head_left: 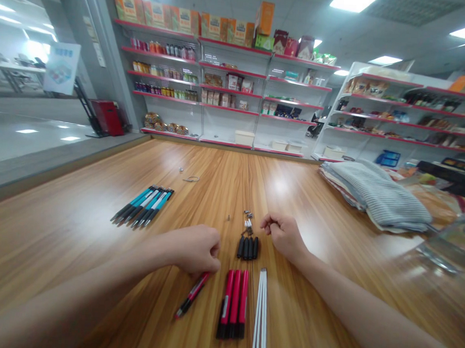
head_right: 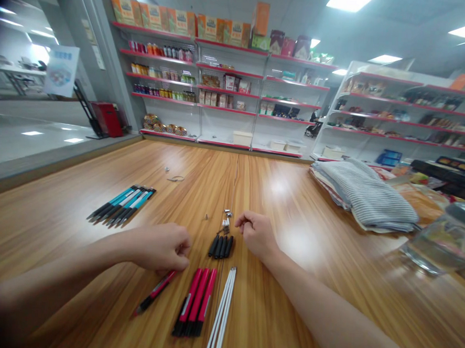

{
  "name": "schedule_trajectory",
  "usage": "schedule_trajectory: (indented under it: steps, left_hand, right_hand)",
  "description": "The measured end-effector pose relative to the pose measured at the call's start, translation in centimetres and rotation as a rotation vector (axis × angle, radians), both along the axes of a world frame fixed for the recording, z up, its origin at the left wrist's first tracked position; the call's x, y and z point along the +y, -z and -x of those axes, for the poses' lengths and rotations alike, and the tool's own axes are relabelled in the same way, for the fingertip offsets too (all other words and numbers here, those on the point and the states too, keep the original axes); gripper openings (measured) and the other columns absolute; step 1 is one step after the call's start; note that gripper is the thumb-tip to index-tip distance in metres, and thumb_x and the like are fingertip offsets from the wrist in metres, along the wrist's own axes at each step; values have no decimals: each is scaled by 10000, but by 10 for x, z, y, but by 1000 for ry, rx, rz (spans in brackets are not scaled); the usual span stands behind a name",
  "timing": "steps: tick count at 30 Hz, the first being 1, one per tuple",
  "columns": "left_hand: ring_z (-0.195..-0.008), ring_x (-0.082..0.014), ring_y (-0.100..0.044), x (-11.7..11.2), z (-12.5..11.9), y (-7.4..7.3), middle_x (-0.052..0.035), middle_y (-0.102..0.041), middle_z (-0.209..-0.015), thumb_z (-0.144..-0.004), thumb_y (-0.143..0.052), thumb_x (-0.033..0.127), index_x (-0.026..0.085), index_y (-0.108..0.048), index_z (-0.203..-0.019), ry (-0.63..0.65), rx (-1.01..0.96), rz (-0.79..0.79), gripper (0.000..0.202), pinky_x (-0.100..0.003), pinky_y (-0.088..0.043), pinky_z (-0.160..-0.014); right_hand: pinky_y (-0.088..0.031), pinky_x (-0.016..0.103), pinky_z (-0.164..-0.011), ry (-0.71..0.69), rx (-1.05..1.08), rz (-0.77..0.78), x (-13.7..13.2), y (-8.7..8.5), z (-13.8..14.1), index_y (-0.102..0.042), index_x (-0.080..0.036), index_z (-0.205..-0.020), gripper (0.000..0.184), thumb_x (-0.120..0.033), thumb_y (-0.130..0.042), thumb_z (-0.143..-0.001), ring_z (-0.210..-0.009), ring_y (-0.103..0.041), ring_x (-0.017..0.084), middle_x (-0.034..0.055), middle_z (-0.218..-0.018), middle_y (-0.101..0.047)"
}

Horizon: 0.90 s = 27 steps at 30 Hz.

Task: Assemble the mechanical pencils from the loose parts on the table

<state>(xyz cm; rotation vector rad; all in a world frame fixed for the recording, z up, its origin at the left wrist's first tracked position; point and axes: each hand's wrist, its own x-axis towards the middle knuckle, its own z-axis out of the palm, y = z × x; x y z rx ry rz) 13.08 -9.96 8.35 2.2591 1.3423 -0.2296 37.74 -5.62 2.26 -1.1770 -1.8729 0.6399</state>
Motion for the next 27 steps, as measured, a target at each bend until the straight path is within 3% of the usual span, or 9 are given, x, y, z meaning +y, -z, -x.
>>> schedule_trajectory:
  steps: [3,7,12,16,18,20,23,25,27]
  left_hand:
    - [-672,-241,-631,0,-2,2,-98,-670,-703,-734,-514,293,175,-644,-695,-50,70,-362,180,-300,-418,-561]
    - [-773,-249,-635,12,0,21,-128,-665,-842,-815,-438,177,155,-621,-883,-220,57,-543,196,-342,-444,-682]
    - [-855,-184,-610,27,9,49,-84,-629,-948,-784,-409,10,165,-573,-1032,-221,-229,-710,335,-294,-455,-764]
    - [-824,-153,-583,22,8,52,-59,-600,-897,-873,-359,52,170,-543,-1096,-139,-563,-889,312,-269,-448,-773]
    - [-801,-143,-571,15,3,47,-51,-589,-876,-900,-380,98,166,-528,-1109,-81,-672,-878,265,-253,-436,-765]
    - [-770,-132,-560,7,-1,43,-40,-580,-867,-910,-394,129,164,-505,-1139,-22,-709,-765,257,-240,-423,-742]
    - [-718,-120,-534,2,-3,41,-13,-558,-821,-905,-383,135,164,-476,-1153,74,-712,-562,267,-234,-398,-698]
    - [-662,-117,-503,3,-2,41,13,-529,-752,-892,-382,135,169,-471,-1128,127,-692,-467,254,-239,-374,-659]
    - [-608,-117,-467,5,1,40,35,-493,-685,-875,-386,136,173,-466,-1102,155,-675,-401,244,-246,-347,-625]
  right_hand:
    - [-427,229,-640,31,-53,-31,2,-1,0,-650,-154,-775,245,-98,-415,-735,-688,-581,126,20,-731,-634]
    - [-423,241,-632,29,-97,-5,4,-2,1,-652,-162,-837,200,-157,-462,-774,-671,-566,128,23,-763,-642]
    - [-402,233,-598,9,-109,-3,3,0,2,-646,-168,-864,175,-182,-488,-792,-616,-530,107,8,-747,-620]
    - [-390,215,-575,-16,-31,33,4,-1,4,-625,-164,-883,133,-216,-537,-797,-607,-512,91,-3,-732,-593]
    - [-345,192,-495,-36,55,151,6,-6,2,-590,-161,-901,151,-260,-585,-787,-528,-451,72,-33,-642,-539]
    - [-256,172,-406,-123,131,374,8,-14,-4,-545,-161,-880,214,-317,-637,-767,-433,-350,54,-77,-528,-446]
    - [-163,165,-346,-441,86,736,8,-28,-17,-530,-154,-792,290,-364,-715,-716,-359,-265,38,-105,-435,-375]
    - [-181,166,-350,-617,-6,793,5,-35,-24,-593,-122,-758,301,-361,-759,-682,-364,-297,33,-80,-445,-431]
    - [-240,167,-387,-705,-80,721,0,-38,-26,-673,-89,-767,308,-356,-784,-663,-420,-374,36,-34,-512,-524]
